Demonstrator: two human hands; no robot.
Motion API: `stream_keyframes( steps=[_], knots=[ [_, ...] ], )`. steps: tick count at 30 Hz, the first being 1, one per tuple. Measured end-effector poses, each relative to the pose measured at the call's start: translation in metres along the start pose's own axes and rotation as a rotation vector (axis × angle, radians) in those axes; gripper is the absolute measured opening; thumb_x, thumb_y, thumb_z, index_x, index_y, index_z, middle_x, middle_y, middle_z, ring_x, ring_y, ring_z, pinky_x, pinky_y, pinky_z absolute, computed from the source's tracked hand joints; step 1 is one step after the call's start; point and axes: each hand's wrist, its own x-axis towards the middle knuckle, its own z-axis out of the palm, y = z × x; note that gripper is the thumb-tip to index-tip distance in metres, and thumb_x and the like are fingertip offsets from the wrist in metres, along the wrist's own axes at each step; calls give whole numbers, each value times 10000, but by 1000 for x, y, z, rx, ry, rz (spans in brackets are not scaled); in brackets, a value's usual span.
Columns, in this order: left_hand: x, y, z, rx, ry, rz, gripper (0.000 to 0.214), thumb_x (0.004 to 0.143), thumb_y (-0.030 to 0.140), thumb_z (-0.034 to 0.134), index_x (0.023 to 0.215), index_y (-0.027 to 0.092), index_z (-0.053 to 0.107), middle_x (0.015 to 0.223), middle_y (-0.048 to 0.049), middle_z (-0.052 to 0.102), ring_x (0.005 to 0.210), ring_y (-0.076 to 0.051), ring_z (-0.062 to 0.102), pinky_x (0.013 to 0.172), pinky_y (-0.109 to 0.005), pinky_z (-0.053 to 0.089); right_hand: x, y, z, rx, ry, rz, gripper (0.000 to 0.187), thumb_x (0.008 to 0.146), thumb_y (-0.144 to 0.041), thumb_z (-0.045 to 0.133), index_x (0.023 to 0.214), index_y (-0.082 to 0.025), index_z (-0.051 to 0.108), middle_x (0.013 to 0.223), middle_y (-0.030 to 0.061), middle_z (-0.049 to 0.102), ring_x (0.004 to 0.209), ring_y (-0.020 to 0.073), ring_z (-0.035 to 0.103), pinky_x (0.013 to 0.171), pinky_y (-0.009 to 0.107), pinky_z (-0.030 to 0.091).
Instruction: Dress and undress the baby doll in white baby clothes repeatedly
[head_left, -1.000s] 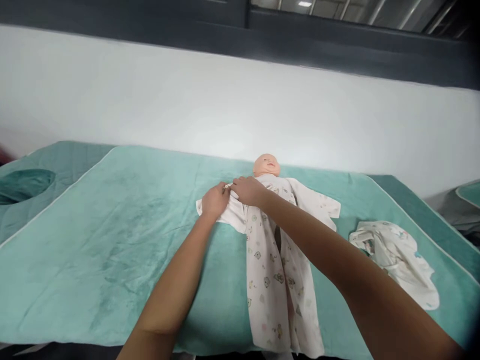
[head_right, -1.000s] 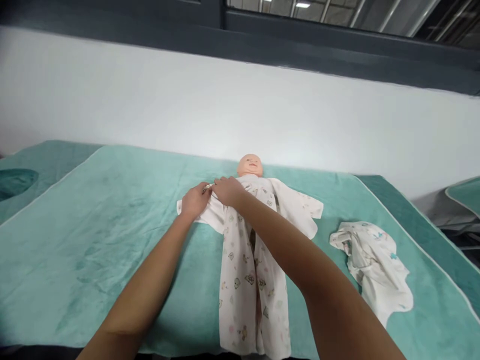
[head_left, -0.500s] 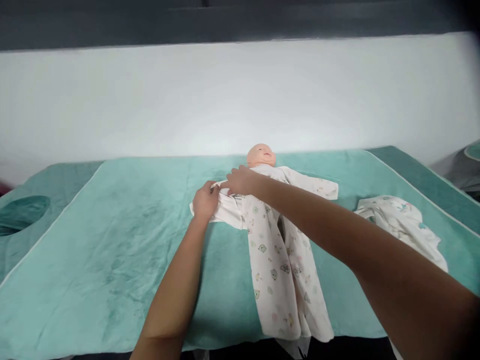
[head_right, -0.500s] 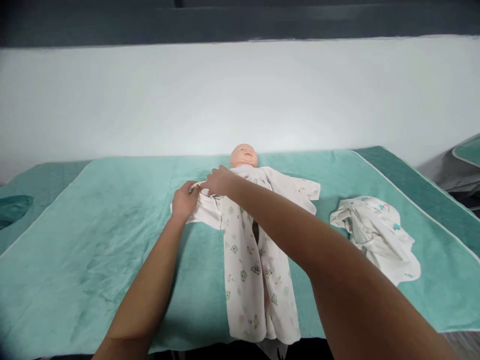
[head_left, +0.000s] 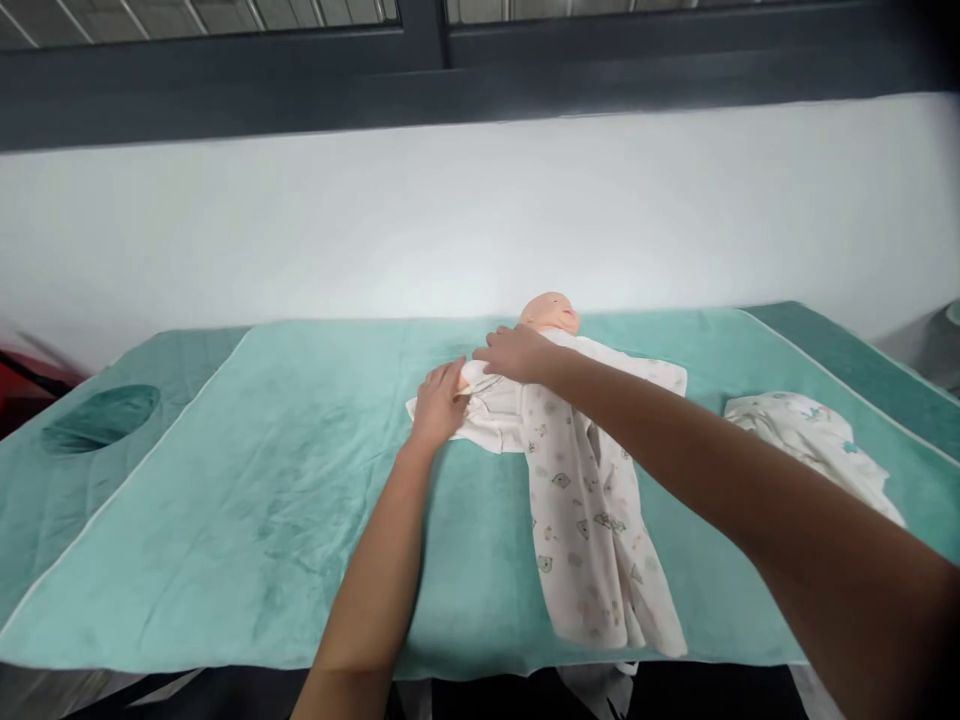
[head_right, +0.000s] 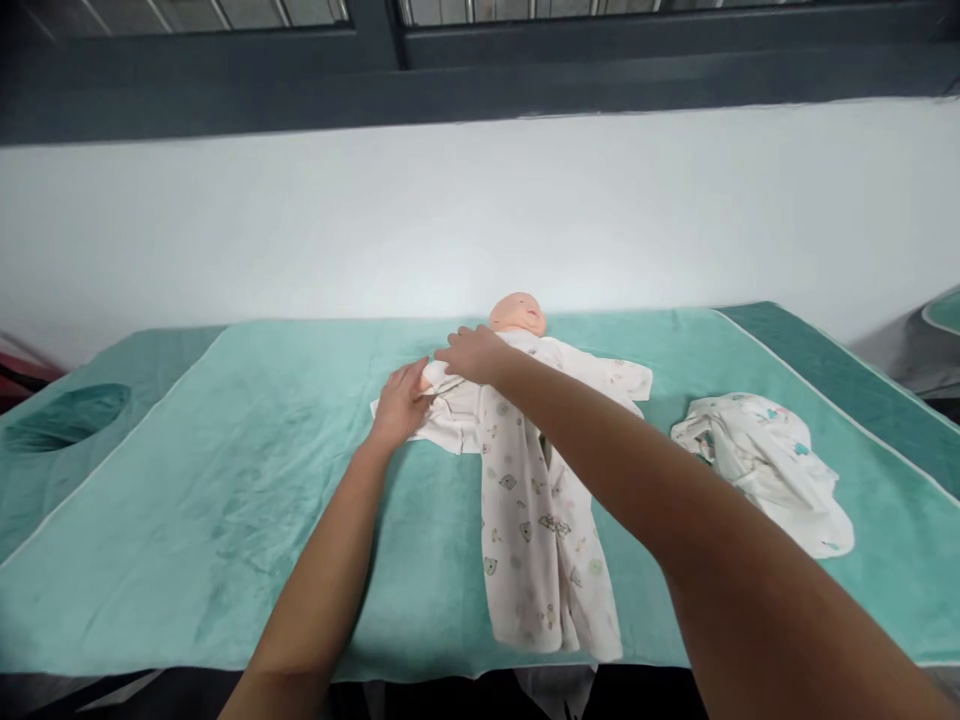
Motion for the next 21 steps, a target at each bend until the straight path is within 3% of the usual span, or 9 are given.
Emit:
stream_keyframes(
  steps=[2,4,7,10,13,17,19,21],
  knots=[
    [-5,-4,-1,18,-62,50,609,868,216,559,1463,191,431,1328,-113,592,1249,-277,510,1056,-399,403,4,-12,8,29,-12,2,314,994,-368,489,1246,-209,588,1180,151,626,1087,317,540,829,402,398],
    [-9,-8,-2,59,-102,13,567,906,305,557,1453,198,451,1270,-116,618,1204,-284,538,1018,-396,424,4,-18,12,75,-7,7,335,984,-352,501,1269,-195,580,1226,157,614,1117,329,542,866,428,407],
    [-15,-12,-3,93,-131,-21,553,938,359,527,1459,195,447,1249,-128,624,1170,-289,562,966,-386,448,-11,-10,12,212,79,25,362,975,-336,506,1295,-179,569,1301,149,592,1175,315,527,945,442,405],
    [-19,-12,-2,106,-111,-7,562,942,342,511,1470,172,426,1254,-142,619,1169,-301,561,980,-411,447,-53,13,19,339,336,162,412,1010,-370,416,1343,-160,535,1398,149,533,1274,292,463,1050,441,366],
    [-24,-3,-1,111,16,18,585,915,293,528,1475,166,415,1336,-156,571,1238,-325,516,1049,-468,408,-121,39,51,349,608,440,424,1014,-383,367,1323,-156,548,1367,153,543,1291,291,442,1087,447,350],
    [-27,35,-8,-31,218,112,454,941,274,488,1386,184,504,1334,-134,563,1252,-280,504,1083,-447,407,-212,67,124,295,634,773,448,959,-434,449,1239,-116,594,1301,197,573,1218,330,483,1040,483,378],
    [-22,70,-12,-110,261,168,388,969,292,459,1337,196,536,1300,-117,580,1231,-247,519,1071,-411,428,-238,76,152,314,647,972,438,919,-455,495,1171,-120,621,1193,186,621,1127,327,523,985,472,409],
    [-9,111,-12,-124,222,249,356,978,302,454,1307,204,549,1278,-102,597,1223,-229,527,1078,-390,423,-246,82,167,334,652,1089,444,887,-483,532,1136,-130,632,1131,172,638,1066,318,535,946,449,418]
  ],
)
